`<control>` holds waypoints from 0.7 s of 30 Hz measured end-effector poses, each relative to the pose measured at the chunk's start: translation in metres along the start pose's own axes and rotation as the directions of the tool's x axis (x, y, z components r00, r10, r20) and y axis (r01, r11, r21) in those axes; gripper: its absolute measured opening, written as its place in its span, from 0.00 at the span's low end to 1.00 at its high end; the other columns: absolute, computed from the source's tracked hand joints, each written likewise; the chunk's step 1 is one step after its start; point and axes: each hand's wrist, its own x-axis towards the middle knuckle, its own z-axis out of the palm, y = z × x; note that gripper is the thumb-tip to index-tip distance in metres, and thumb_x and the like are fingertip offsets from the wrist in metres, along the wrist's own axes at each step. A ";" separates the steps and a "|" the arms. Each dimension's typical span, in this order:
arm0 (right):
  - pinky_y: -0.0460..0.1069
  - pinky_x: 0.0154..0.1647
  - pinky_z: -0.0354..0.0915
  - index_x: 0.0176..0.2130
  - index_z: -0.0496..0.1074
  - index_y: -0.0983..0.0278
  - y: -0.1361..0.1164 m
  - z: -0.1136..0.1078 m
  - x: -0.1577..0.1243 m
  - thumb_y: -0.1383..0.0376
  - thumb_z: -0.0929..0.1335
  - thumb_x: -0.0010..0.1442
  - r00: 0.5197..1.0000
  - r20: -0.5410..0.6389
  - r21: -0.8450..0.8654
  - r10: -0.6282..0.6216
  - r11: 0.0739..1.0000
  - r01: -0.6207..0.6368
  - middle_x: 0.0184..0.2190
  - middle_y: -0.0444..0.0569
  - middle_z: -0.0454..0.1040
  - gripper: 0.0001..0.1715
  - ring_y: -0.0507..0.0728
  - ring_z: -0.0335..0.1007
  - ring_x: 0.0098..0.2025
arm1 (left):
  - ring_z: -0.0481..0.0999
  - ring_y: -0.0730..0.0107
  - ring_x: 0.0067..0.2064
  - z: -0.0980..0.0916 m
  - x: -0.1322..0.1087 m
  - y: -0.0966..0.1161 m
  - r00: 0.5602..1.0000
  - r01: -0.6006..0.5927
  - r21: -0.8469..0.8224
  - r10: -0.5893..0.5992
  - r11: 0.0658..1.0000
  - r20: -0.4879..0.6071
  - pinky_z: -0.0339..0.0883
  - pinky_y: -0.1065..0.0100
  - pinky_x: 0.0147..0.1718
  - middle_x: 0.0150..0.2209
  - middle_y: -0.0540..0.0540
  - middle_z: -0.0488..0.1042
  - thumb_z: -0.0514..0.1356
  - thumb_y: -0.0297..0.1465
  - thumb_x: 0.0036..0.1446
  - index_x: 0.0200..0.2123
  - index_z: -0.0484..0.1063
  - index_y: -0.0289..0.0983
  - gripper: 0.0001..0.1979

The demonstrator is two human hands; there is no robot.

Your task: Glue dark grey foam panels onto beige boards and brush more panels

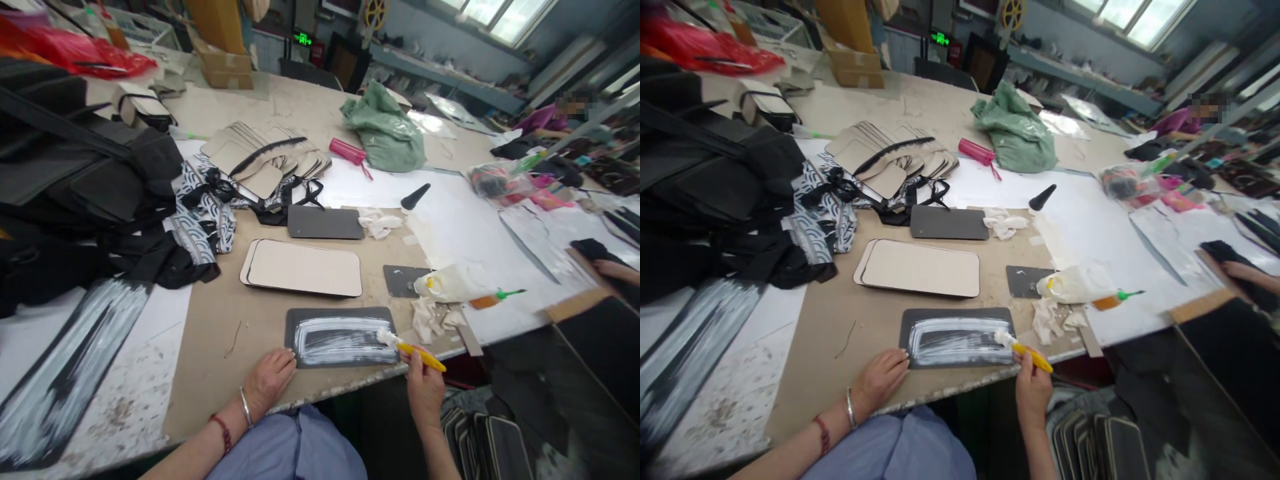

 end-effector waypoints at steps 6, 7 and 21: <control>0.54 0.38 0.66 0.38 0.68 0.67 0.009 -0.022 0.002 0.45 0.59 0.55 0.988 -0.014 -0.121 -0.155 0.981 0.152 0.34 0.55 0.73 0.29 0.59 0.71 0.34 | 0.71 0.69 0.35 0.002 0.006 0.006 0.999 0.034 0.012 -0.034 0.999 0.020 0.70 0.66 0.38 0.30 0.46 0.72 0.48 0.24 0.57 0.30 0.68 0.36 0.10; 0.54 0.40 0.65 0.36 0.69 0.66 0.009 -0.023 -0.002 0.45 0.59 0.55 0.979 0.002 -0.132 -0.205 0.970 0.203 0.33 0.55 0.73 0.28 0.59 0.71 0.35 | 0.71 0.69 0.35 0.001 0.007 0.006 0.999 0.034 0.013 -0.034 0.999 0.023 0.70 0.66 0.38 0.30 0.46 0.72 0.48 0.24 0.57 0.31 0.68 0.36 0.10; 0.52 0.43 0.67 0.41 0.68 0.64 -0.014 0.008 0.007 0.64 0.59 0.61 0.810 0.128 -0.014 -0.572 0.816 0.578 0.36 0.51 0.73 0.12 0.55 0.70 0.41 | 0.72 0.69 0.36 -0.001 0.010 0.009 1.000 0.022 0.058 -0.021 0.998 -0.005 0.71 0.68 0.36 0.32 0.43 0.73 0.46 0.23 0.58 0.33 0.70 0.34 0.13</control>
